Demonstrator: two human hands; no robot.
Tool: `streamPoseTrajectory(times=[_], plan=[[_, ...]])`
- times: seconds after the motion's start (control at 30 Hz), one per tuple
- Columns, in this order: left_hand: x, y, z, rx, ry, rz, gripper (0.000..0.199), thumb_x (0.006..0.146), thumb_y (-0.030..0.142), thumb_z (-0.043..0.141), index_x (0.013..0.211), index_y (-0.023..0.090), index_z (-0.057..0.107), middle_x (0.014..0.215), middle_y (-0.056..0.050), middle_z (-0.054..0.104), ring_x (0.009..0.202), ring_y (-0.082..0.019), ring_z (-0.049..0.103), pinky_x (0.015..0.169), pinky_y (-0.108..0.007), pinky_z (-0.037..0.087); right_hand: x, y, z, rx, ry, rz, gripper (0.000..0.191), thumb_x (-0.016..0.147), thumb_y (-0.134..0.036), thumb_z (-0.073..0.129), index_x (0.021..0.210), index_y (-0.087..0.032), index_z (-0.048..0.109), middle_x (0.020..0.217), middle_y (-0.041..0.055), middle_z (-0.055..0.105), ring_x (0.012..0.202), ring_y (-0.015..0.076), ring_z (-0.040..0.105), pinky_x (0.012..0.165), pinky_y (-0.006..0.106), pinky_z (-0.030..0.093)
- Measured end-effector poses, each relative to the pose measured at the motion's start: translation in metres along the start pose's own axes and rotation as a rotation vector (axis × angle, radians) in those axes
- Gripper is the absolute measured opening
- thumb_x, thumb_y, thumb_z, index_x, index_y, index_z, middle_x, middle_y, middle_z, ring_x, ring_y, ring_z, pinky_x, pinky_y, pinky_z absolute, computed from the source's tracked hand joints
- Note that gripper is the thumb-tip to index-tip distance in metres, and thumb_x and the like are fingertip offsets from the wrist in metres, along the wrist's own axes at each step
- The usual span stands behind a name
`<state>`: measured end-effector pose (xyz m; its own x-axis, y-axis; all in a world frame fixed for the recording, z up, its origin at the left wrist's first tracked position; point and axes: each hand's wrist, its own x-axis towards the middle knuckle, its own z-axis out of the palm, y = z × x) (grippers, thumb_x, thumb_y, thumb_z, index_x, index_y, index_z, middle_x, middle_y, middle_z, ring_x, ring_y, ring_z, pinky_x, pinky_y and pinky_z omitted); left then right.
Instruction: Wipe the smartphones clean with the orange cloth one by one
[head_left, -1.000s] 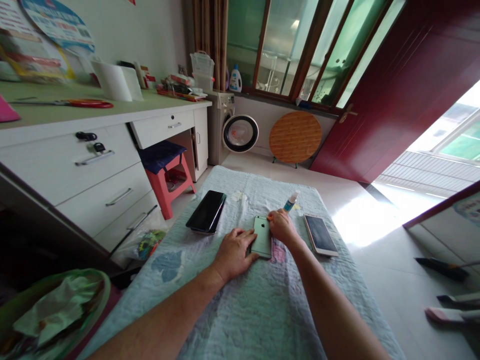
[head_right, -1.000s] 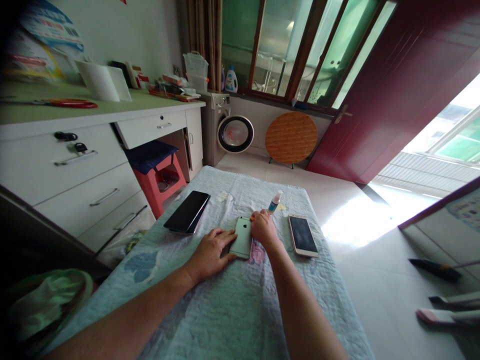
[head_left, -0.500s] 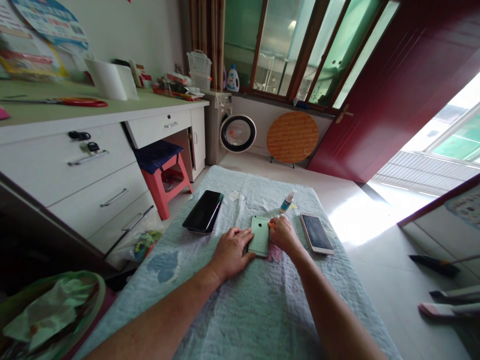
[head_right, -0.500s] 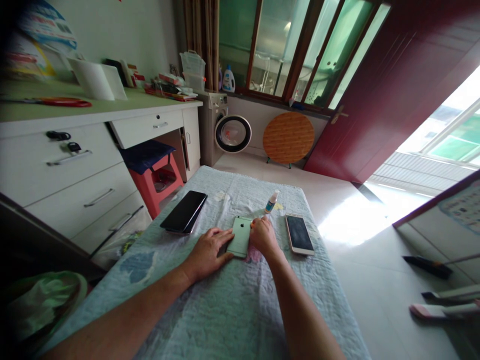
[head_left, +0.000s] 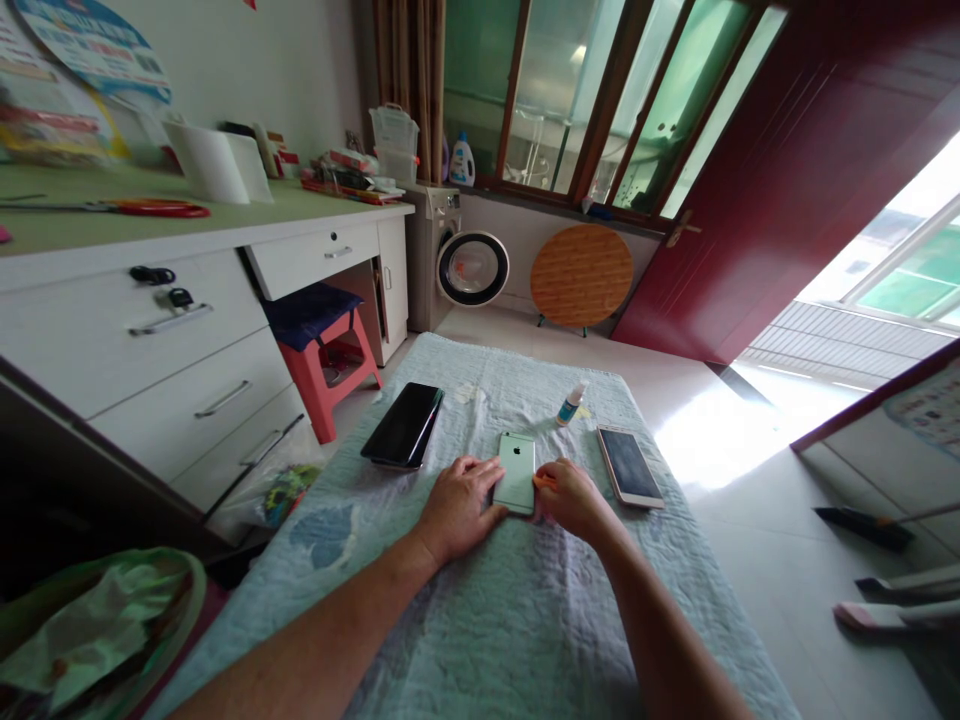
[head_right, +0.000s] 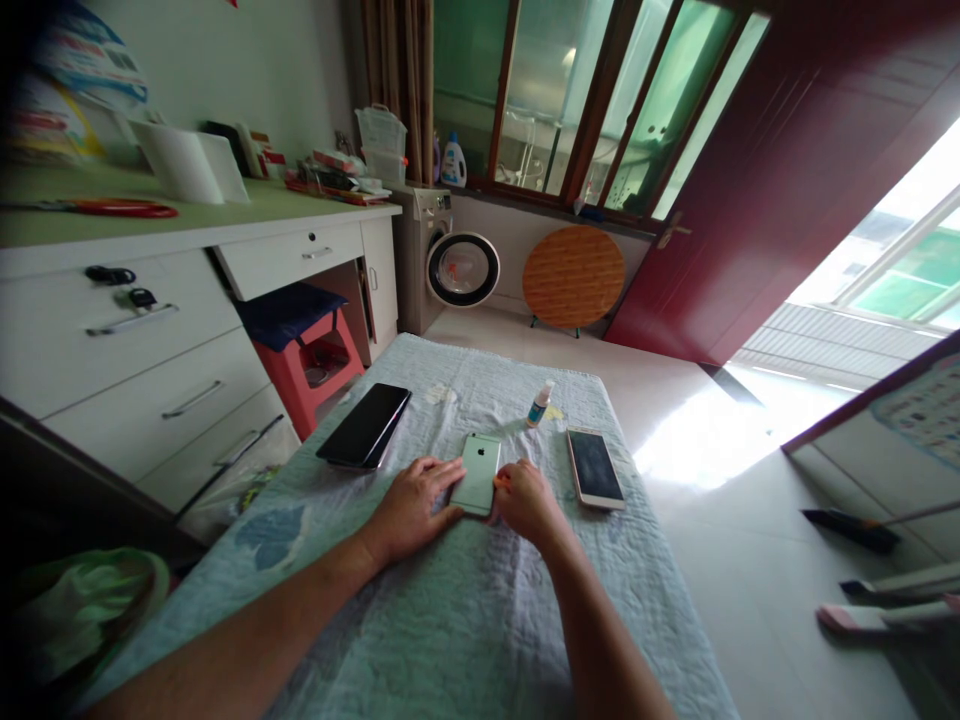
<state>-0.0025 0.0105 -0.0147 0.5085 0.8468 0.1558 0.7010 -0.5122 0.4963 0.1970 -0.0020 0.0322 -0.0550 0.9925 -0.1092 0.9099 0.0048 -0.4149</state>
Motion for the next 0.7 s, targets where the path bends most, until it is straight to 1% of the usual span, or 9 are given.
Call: streamPoseTrajectory(times=[0.13, 0.3, 0.5, 0.7], plan=[[0.0, 0.0, 0.0, -0.001, 0.002, -0.005, 0.052, 0.082, 0.039, 0.066, 0.131, 0.022, 0.058, 0.142, -0.002, 0.054, 0.121, -0.029, 0.046, 0.105, -0.041, 0.038, -0.007, 0.002, -0.003, 0.025, -0.058, -0.063, 0.022, 0.079, -0.016, 0.05, 0.076, -0.014, 0.073, 0.082, 0.0067, 0.065, 0.074, 0.0133, 0.056, 0.065, 0.021, 0.036], [0.001, 0.001, 0.0, -0.009, -0.001, -0.013, 0.052, 0.082, 0.037, 0.066, 0.131, 0.022, 0.058, 0.142, -0.002, 0.054, 0.121, -0.028, 0.046, 0.106, -0.041, 0.038, -0.013, 0.002, -0.008, 0.009, -0.156, -0.129, 0.026, 0.08, -0.016, 0.05, 0.077, -0.017, 0.075, 0.085, 0.006, 0.067, 0.076, 0.0128, 0.057, 0.07, 0.021, 0.037], [0.0, 0.002, -0.001, -0.013, 0.003, -0.019, 0.052, 0.082, 0.037, 0.067, 0.131, 0.023, 0.058, 0.141, -0.002, 0.054, 0.121, -0.029, 0.046, 0.105, -0.043, 0.039, -0.017, 0.002, -0.012, -0.033, -0.195, -0.173, 0.025, 0.08, -0.015, 0.049, 0.076, -0.017, 0.074, 0.083, 0.0058, 0.065, 0.075, 0.0131, 0.057, 0.069, 0.021, 0.036], [0.0, 0.0, 0.002, -0.011, 0.004, -0.018, 0.052, 0.081, 0.036, 0.068, 0.131, 0.024, 0.057, 0.142, -0.002, 0.054, 0.122, -0.029, 0.046, 0.106, -0.042, 0.039, -0.019, 0.001, -0.011, -0.139, -0.231, -0.183, 0.024, 0.078, -0.011, 0.049, 0.077, -0.016, 0.072, 0.082, 0.0059, 0.064, 0.074, 0.0129, 0.056, 0.068, 0.022, 0.035]])
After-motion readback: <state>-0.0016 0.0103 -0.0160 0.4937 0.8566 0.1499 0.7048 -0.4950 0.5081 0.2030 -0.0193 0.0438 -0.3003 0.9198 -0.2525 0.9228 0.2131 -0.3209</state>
